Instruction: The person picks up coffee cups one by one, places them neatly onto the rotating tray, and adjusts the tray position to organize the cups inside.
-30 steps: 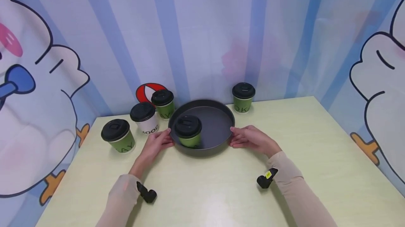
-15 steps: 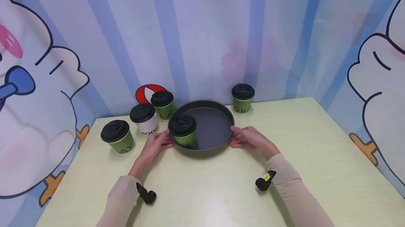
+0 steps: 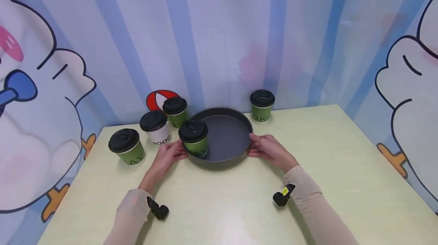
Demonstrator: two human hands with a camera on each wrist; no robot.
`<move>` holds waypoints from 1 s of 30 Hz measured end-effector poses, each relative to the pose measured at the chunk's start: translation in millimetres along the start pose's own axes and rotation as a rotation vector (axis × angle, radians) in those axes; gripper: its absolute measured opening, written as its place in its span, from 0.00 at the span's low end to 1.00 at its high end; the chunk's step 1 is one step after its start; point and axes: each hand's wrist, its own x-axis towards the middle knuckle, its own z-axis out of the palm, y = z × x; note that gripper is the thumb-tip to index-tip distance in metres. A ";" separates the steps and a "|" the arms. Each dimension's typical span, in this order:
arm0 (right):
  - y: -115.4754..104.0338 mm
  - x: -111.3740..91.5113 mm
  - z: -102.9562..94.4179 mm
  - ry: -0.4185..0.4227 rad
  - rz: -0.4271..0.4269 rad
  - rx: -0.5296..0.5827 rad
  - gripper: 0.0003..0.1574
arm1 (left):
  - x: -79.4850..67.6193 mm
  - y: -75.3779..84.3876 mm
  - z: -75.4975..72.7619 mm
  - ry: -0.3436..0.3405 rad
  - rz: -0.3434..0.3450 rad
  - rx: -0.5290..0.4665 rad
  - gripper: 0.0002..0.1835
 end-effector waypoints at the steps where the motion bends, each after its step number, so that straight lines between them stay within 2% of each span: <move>1: -0.2 -0.6 -1.6 -0.011 0.011 -0.004 0.28 | 0.2 0.0 0.1 0.002 0.001 -0.001 0.26; 3: -0.1 -2.4 -4.8 -0.039 0.035 -0.017 0.24 | -0.3 -0.1 -0.1 0.000 0.001 -0.003 0.26; 6: 0.3 -5.1 -7.2 -0.068 0.048 -0.032 0.26 | -1.5 -0.4 -0.5 -0.009 0.004 -0.009 0.26; 12: 1.4 -1.2 0.3 -0.008 -0.022 -0.004 0.35 | -1.2 -0.7 -1.9 -0.010 0.016 -0.007 0.25; 16: 2.5 1.2 2.6 0.011 -0.042 -0.008 0.32 | -0.5 -0.4 -1.3 -0.004 0.012 -0.009 0.25; 21: 2.6 -3.1 1.0 -0.024 -0.026 -0.021 0.27 | -0.8 -1.2 -1.5 -0.001 0.003 -0.006 0.24; 30: 0.9 -9.3 -0.5 -0.061 0.002 -0.040 0.32 | 0.1 0.2 -1.2 -0.008 -0.003 0.001 0.25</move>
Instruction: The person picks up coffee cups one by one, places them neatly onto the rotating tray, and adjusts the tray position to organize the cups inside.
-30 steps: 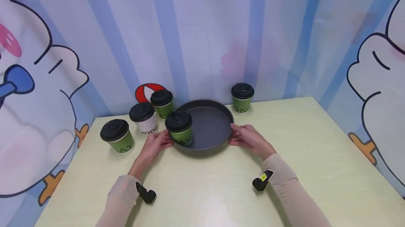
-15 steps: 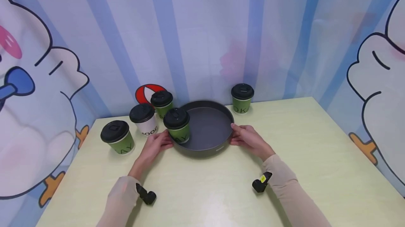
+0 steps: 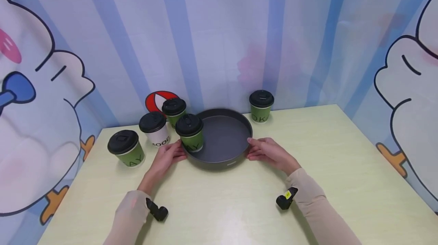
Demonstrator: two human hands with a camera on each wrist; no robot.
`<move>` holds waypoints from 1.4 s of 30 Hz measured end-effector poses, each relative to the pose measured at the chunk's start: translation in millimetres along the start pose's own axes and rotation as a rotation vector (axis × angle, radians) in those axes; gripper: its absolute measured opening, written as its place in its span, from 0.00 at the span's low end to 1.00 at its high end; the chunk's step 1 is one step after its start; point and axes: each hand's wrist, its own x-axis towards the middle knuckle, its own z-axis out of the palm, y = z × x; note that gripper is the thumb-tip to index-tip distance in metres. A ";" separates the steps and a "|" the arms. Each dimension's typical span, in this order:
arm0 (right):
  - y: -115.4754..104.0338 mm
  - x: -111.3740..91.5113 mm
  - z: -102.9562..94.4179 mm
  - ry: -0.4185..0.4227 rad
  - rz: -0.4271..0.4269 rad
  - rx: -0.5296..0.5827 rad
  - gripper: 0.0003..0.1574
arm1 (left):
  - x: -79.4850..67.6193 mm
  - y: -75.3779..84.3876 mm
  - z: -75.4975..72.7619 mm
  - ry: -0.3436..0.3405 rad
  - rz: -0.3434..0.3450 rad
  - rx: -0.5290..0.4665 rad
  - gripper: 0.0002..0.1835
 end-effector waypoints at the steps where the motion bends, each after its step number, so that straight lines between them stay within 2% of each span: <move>1: -0.6 0.3 0.0 0.002 0.000 -0.011 0.33 | 0.1 -0.1 -0.4 0.001 -0.001 -0.003 0.25; 5: -6.0 0.4 -1.8 0.029 0.002 -0.094 0.40 | -0.1 -0.7 -1.8 0.003 -0.003 -0.006 0.25; 12: -25.5 -6.0 -10.6 0.105 0.003 -0.337 0.50 | -1.5 -3.0 -3.2 0.018 -0.011 -0.010 0.25; 16: -38.7 -7.2 -17.3 0.188 0.015 -0.459 0.56 | -2.6 -4.0 -4.2 0.020 -0.007 -0.003 0.25; 21: -56.5 -4.1 -22.2 0.334 0.021 -0.592 0.67 | -2.2 -2.2 -4.3 0.022 -0.009 -0.015 0.24; 24: -64.6 -0.1 -25.8 0.416 -0.024 -0.678 0.71 | -1.1 -0.3 -4.2 0.027 -0.006 -0.022 0.24; 28: -71.1 7.8 -33.6 0.478 -0.123 -0.765 0.73 | -0.9 1.1 -4.4 0.023 0.000 -0.025 0.25; 35: -78.8 24.3 -44.3 0.524 -0.262 -0.873 0.77 | -1.4 0.5 -2.0 0.013 0.004 -0.021 0.24; 42: -81.1 41.2 -49.0 0.533 -0.345 -0.897 0.77 | -0.2 1.4 0.4 0.009 0.001 -0.031 0.23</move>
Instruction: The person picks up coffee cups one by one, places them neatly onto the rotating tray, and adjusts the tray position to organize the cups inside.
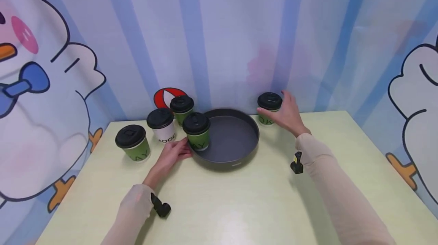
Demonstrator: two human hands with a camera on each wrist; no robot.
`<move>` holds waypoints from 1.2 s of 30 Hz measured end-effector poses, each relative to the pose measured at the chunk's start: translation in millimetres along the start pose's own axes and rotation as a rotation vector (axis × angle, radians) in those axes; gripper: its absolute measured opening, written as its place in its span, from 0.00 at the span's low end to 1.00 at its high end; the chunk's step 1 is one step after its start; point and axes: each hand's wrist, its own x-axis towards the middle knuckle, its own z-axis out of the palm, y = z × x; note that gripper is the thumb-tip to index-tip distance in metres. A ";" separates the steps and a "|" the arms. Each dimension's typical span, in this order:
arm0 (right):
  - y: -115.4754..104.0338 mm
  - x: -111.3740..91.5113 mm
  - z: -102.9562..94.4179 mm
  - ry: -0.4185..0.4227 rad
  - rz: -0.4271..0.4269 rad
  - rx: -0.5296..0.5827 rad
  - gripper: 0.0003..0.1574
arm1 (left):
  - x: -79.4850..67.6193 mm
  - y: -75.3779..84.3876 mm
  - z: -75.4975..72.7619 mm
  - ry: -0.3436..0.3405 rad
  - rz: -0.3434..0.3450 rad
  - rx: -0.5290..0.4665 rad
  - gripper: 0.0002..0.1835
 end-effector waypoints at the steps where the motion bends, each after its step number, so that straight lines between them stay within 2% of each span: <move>1: 1.3 2.3 1.3 0.003 -0.001 0.002 0.77 | 0.6 0.2 0.5 -0.002 0.000 -0.003 0.23; 19: 8.1 21.7 18.6 -0.001 0.013 0.029 0.74 | 1.9 -0.4 2.5 -0.006 0.009 0.007 0.22; 26: 11.6 21.8 25.7 -0.002 0.022 0.039 0.70 | 1.5 -0.5 0.9 -0.005 0.016 0.013 0.23; 36: 16.3 21.1 31.9 0.052 -0.028 0.113 0.60 | 2.3 -3.0 -0.9 0.002 0.017 0.007 0.21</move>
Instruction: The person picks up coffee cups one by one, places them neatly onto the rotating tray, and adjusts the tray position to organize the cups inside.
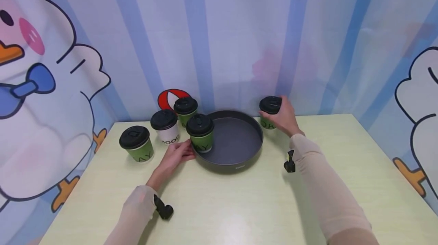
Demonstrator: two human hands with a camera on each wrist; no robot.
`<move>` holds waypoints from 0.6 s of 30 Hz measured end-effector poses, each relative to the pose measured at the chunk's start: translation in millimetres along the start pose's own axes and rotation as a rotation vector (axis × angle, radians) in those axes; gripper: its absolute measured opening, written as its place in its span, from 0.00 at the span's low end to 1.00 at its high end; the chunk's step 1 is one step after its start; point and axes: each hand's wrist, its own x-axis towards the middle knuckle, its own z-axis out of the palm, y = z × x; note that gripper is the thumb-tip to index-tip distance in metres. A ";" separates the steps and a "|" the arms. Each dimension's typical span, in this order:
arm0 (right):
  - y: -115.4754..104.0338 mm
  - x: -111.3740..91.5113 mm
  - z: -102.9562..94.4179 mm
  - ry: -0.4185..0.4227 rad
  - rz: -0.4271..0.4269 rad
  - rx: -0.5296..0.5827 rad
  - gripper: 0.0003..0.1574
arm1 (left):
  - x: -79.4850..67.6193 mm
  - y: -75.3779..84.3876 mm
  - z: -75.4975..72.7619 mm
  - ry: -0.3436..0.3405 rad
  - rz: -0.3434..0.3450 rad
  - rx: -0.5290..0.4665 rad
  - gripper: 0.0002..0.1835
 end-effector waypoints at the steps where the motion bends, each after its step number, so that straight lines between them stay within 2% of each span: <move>1: 0.9 -0.6 -0.3 0.003 -0.003 0.001 0.59 | 0.0 -0.1 0.5 -0.001 -0.002 -0.002 0.21; 9: 2.5 -3.7 -5.4 -0.004 -0.014 -0.015 0.58 | 1.4 -1.9 2.4 0.001 -0.003 0.007 0.22; 18: -20.4 -5.1 -23.5 -0.007 -0.063 -0.017 0.56 | 0.2 0.0 0.0 0.005 -0.011 0.013 0.22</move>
